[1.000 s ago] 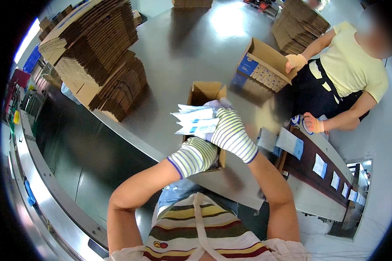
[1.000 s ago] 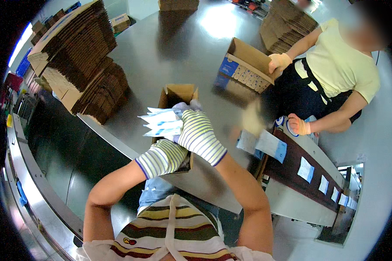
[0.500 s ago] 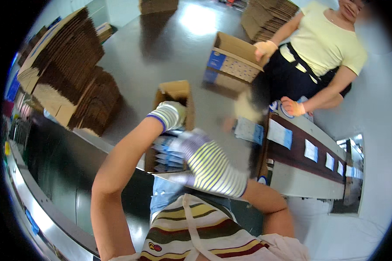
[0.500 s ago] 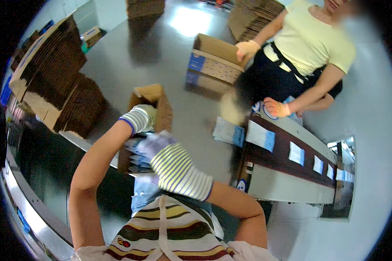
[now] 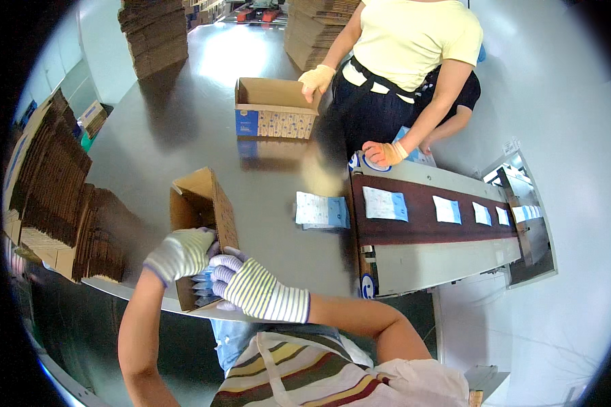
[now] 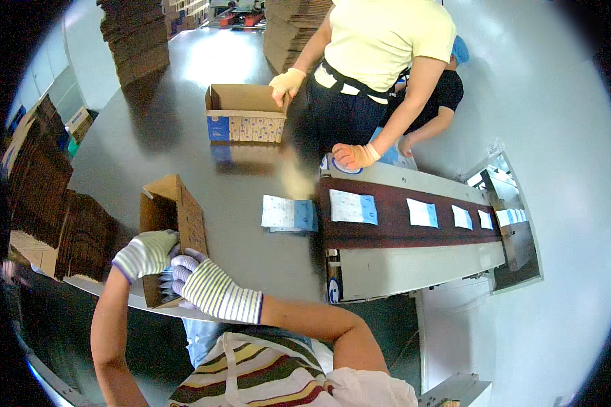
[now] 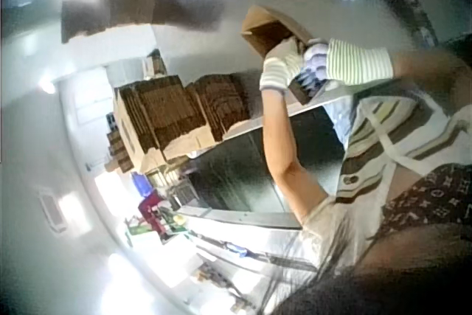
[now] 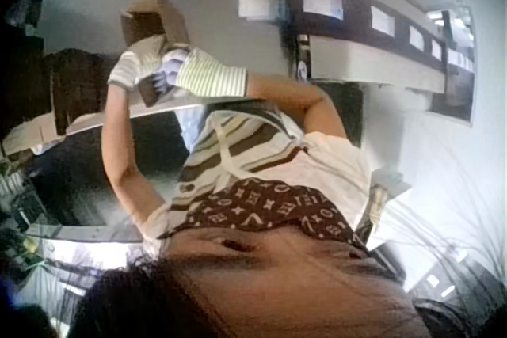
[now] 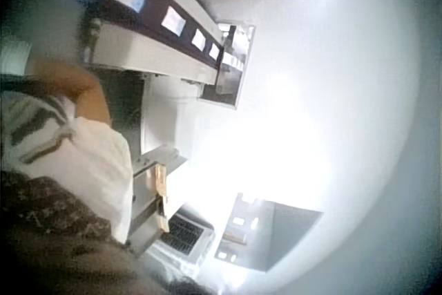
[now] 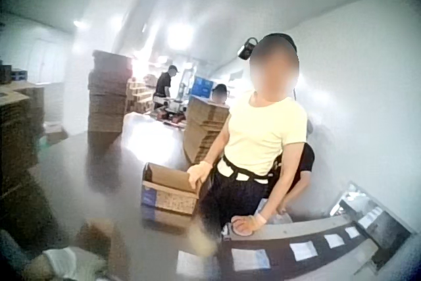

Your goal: The person is grabbing blue and white packets from a stack or conveyor belt and placing them into cardboard boxes, then moving the filled boxes to the side.

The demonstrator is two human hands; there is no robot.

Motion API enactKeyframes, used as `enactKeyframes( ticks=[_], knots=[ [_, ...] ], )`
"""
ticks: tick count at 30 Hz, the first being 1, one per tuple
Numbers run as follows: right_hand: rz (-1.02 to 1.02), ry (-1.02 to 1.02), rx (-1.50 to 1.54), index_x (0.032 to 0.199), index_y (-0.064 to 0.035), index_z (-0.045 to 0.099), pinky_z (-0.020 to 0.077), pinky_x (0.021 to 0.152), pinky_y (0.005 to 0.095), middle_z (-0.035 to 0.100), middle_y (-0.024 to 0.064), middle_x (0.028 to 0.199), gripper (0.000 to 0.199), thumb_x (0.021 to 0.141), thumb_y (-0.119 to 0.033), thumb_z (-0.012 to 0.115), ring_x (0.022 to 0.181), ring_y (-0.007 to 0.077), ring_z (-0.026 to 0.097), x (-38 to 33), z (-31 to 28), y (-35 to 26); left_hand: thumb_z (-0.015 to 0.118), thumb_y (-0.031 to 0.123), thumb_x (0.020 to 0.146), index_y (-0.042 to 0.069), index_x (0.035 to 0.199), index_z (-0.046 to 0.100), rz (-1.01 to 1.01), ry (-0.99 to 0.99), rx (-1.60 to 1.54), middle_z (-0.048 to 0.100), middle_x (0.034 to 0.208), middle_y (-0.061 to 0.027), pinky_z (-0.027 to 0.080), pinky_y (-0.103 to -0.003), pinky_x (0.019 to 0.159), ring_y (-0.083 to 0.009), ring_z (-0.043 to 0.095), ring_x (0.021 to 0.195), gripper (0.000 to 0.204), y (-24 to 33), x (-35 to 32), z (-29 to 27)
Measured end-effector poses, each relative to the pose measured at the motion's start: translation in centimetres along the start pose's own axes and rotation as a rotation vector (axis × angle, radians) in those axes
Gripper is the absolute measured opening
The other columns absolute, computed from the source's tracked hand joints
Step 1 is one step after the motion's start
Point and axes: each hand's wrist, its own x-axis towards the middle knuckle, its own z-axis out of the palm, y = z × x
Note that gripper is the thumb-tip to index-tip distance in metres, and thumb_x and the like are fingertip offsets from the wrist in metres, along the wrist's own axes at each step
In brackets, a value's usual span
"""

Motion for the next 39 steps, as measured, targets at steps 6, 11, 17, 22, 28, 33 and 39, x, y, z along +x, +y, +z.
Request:
enactKeyframes(
  ticks=[6,11,17,22,28,33,39],
  knots=[
    [-0.02,0.213,0.374,0.089,-0.0079,0.056,0.0437,0.084,0.0442,0.055,0.0123,0.105,0.032,0.07,-0.028,0.073,0.1,0.0315,0.053,1.2,-6.7,2.7,0.057,0.03,0.077,-0.001,0.104,0.057,-0.06,0.263,0.193,0.058,0.109,-0.019,0.042,-0.041,0.09,-0.0321,0.055,0.104,0.041,0.6,-1.4,3.7],
    [0.408,0.166,0.004,0.089,-0.0056,0.063,0.0485,0.077,0.0393,0.063,0.0134,0.088,0.031,0.075,-0.033,0.068,0.086,0.0295,0.061,-4.2,-9.8,14.2,0.053,0.024,0.079,0.0,0.104,0.056,-0.066,0.27,0.202,0.059,0.104,-0.0191,0.043,-0.042,0.088,-0.0334,0.057,0.098,0.035,0.8,-0.8,3.6],
    [0.715,-0.032,0.015,0.092,-0.0009,0.06,0.0481,0.076,0.036,0.065,0.0154,0.089,0.024,0.083,-0.023,0.061,0.082,0.0274,0.062,-11.1,-11.6,24.3,0.053,0.024,0.078,-0.001,0.109,0.055,-0.066,0.301,0.18,0.059,0.106,-0.0202,0.042,-0.043,0.09,-0.0347,0.056,0.1,0.039,1.0,-0.7,3.4],
    [0.755,-0.359,-0.047,0.097,-0.001,0.06,0.0483,0.078,0.0358,0.065,0.0159,0.091,0.025,0.082,-0.021,0.061,0.086,0.0294,0.062,-8.6,-11.8,23.2,0.055,0.023,0.077,-0.001,0.109,0.055,-0.09,0.29,0.188,0.058,0.106,-0.0195,0.043,-0.042,0.09,-0.0345,0.056,0.1,0.04,0.6,-1.2,3.8],
    [0.302,-0.632,-0.061,0.108,-0.001,0.059,0.0471,0.084,0.038,0.064,0.0188,0.096,0.045,0.073,-0.028,0.066,0.09,0.0332,0.061,-11.1,-8.9,29.1,0.056,0.024,0.077,0.003,0.102,0.057,-0.06,0.317,0.203,0.059,0.103,-0.0172,0.044,-0.041,0.087,-0.0323,0.057,0.097,0.033,1.5,-0.6,3.0],
    [0.679,-1.021,0.08,0.098,-0.0029,0.066,0.0474,0.079,0.0384,0.065,0.016,0.088,0.053,0.065,-0.044,0.07,0.084,0.0301,0.061,-6.9,-2.9,26.5,0.056,0.025,0.077,0.001,0.105,0.057,-0.096,0.304,0.236,0.057,0.11,-0.0181,0.043,-0.041,0.089,-0.0329,0.055,0.102,0.037,0.2,-1.3,3.9],
    [0.469,-0.557,-0.41,0.115,-0.0009,0.05,0.0431,0.087,0.0435,0.06,0.0169,0.099,0.07,0.062,-0.041,0.072,0.095,0.0314,0.058,-7.3,-2.8,9.3,0.057,0.028,0.075,0.0,0.107,0.057,-0.069,0.309,0.195,0.058,0.108,-0.0195,0.042,-0.042,0.091,-0.0345,0.055,0.101,0.043,0.4,-1.0,4.0]
  ],
)
